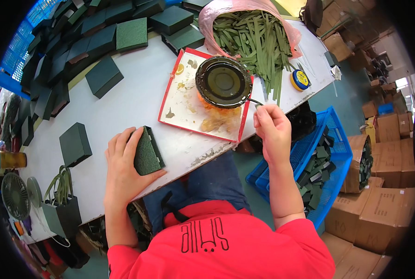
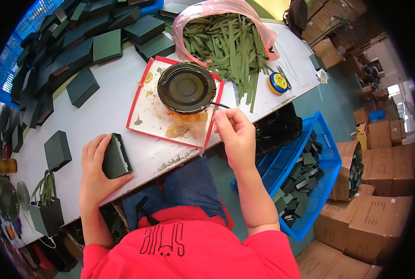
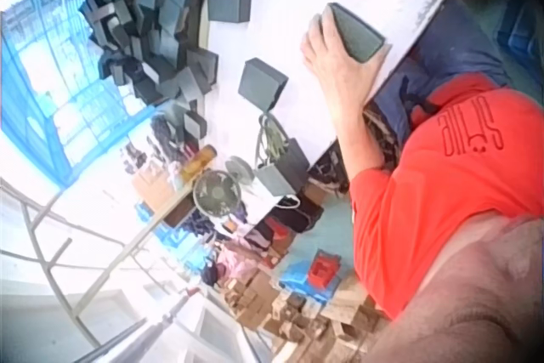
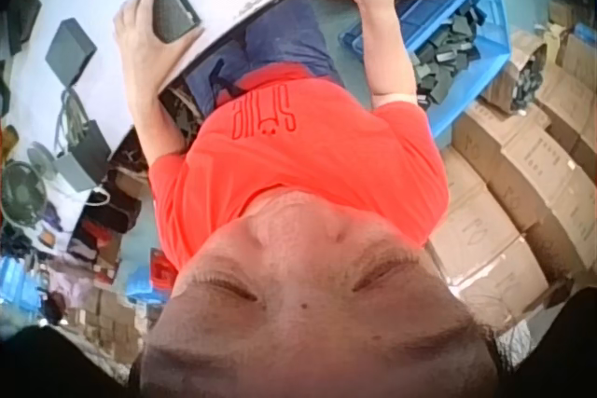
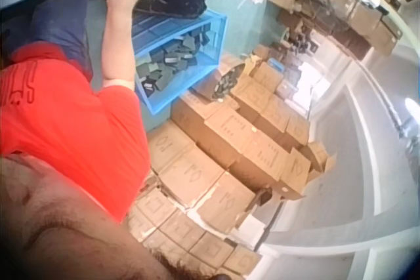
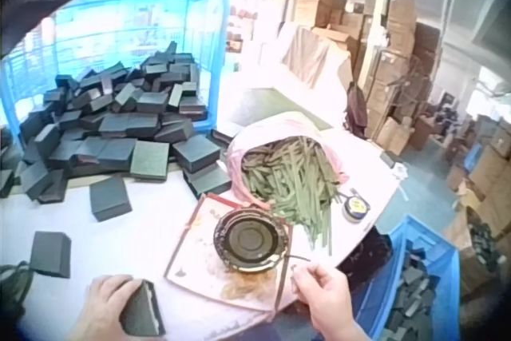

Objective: The person wraps green ribbons around small dark green rectangular boxes. They pick up a box, thread a ribbon through a slot, and tie it into a bow. The person repeats this process for multiple boxes, placing the finished items on the table.

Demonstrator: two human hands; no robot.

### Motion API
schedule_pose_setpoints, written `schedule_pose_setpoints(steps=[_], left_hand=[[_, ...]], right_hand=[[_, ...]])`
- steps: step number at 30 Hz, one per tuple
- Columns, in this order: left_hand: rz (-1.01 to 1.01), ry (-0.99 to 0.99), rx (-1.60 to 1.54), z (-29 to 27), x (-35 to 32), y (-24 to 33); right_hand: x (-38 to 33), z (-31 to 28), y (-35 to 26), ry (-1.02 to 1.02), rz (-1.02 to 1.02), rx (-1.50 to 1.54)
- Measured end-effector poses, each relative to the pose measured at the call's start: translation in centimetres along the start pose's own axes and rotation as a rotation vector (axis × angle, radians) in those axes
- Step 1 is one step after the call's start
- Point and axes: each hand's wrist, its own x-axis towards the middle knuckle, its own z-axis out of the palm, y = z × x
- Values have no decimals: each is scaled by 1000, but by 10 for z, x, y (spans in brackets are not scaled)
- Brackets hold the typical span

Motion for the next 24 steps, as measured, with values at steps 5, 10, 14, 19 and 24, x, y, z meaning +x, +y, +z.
schedule_pose_setpoints(steps=[5,10,14,19,24], left_hand=[[216,34,-254,-11,6,-1],[345,-53,-375,-10,14,10],[402,-91,-363,-10,15,10],[399,-65,-436,-9,17,14],[402,-63,-456,-7,17,13]], right_hand=[[-37,17,-5,-322,67,23],[-61,47,-12,-689,414,-2],[-62,59,-5,-737,499,-52],[-64,65,4,-750,464,-96],[-66,67,4,-747,508,-89]])
